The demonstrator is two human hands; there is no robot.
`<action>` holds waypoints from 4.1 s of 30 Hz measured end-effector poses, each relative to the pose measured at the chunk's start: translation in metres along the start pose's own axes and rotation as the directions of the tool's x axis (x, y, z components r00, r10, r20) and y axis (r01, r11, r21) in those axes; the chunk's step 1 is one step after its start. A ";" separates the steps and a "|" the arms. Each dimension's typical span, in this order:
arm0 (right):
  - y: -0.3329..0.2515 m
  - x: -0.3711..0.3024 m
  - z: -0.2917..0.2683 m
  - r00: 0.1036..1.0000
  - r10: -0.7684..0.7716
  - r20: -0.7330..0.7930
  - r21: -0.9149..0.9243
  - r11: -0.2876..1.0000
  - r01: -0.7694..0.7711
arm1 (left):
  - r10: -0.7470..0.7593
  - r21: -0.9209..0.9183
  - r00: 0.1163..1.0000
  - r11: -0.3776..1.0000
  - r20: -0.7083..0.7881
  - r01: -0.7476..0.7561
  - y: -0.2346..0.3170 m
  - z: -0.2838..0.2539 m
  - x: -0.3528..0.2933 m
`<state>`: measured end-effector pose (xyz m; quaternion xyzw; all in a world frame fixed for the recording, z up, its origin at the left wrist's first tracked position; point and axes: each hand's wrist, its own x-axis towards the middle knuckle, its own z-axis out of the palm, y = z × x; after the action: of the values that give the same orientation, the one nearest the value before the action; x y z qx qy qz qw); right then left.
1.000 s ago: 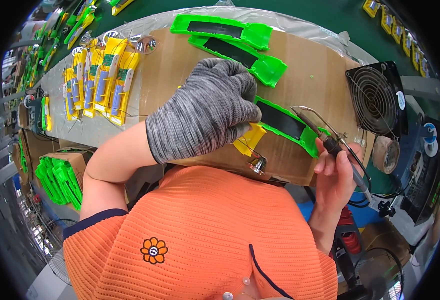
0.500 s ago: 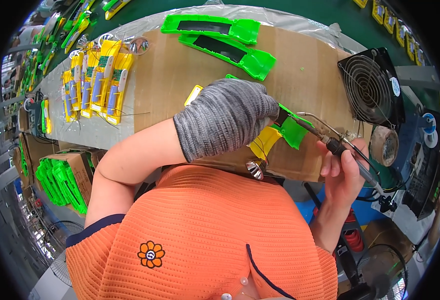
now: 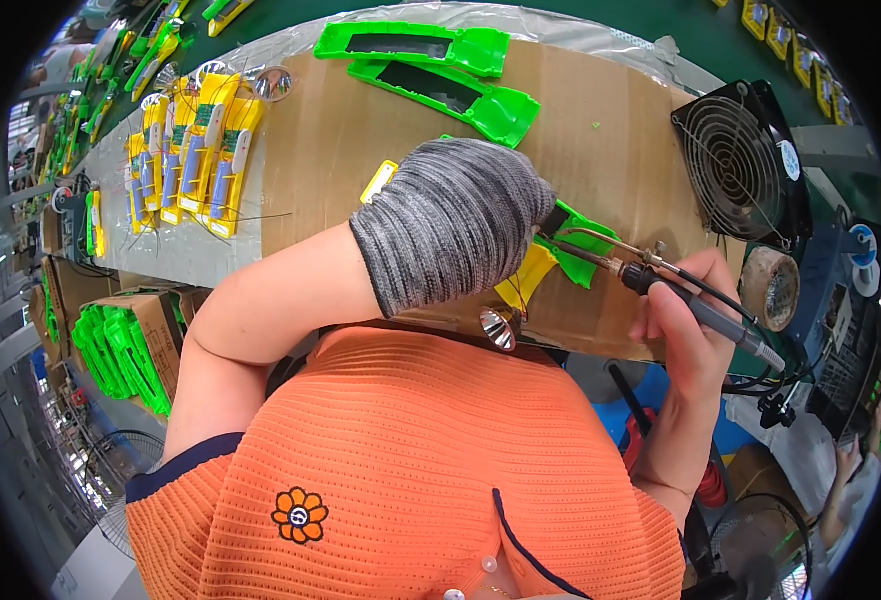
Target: Soldering wires and electronic components to assemble light fixtures.
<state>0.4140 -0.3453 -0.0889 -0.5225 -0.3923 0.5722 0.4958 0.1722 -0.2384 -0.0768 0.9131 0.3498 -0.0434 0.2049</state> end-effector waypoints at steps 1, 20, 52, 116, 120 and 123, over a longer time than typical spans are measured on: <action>0.000 0.001 0.000 1.000 0.002 0.008 -0.006 1.000 -0.002 | -0.013 -0.003 1.000 1.000 0.010 0.013 0.000 0.000 0.000; 0.003 -0.007 -0.004 0.995 -0.049 -0.092 0.103 0.993 0.058 | -0.038 -0.028 0.999 0.999 0.011 0.038 0.002 -0.002 0.001; 0.035 -0.003 0.031 0.972 -0.161 -0.173 0.506 0.832 0.228 | 0.129 0.065 0.930 0.991 -0.345 -0.114 -0.076 -0.046 -0.087; 0.030 -0.012 0.039 0.967 -0.126 -0.224 0.191 0.967 0.170 | 0.197 0.190 0.978 0.965 -0.063 -0.182 -0.032 -0.029 -0.049; 0.033 -0.008 0.036 0.951 -0.110 -0.289 0.279 0.940 0.194 | 0.256 -0.018 0.958 0.965 -0.130 -0.261 -0.044 -0.042 -0.045; 0.036 -0.009 0.036 0.944 -0.118 -0.308 0.340 0.913 0.225 | 0.224 0.167 0.948 0.968 -0.228 -0.188 -0.061 -0.030 -0.038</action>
<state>0.3725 -0.3585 -0.1171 -0.4583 -0.2477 0.5097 0.6847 0.1017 -0.2086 -0.0618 0.9554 0.2708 0.0663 0.0975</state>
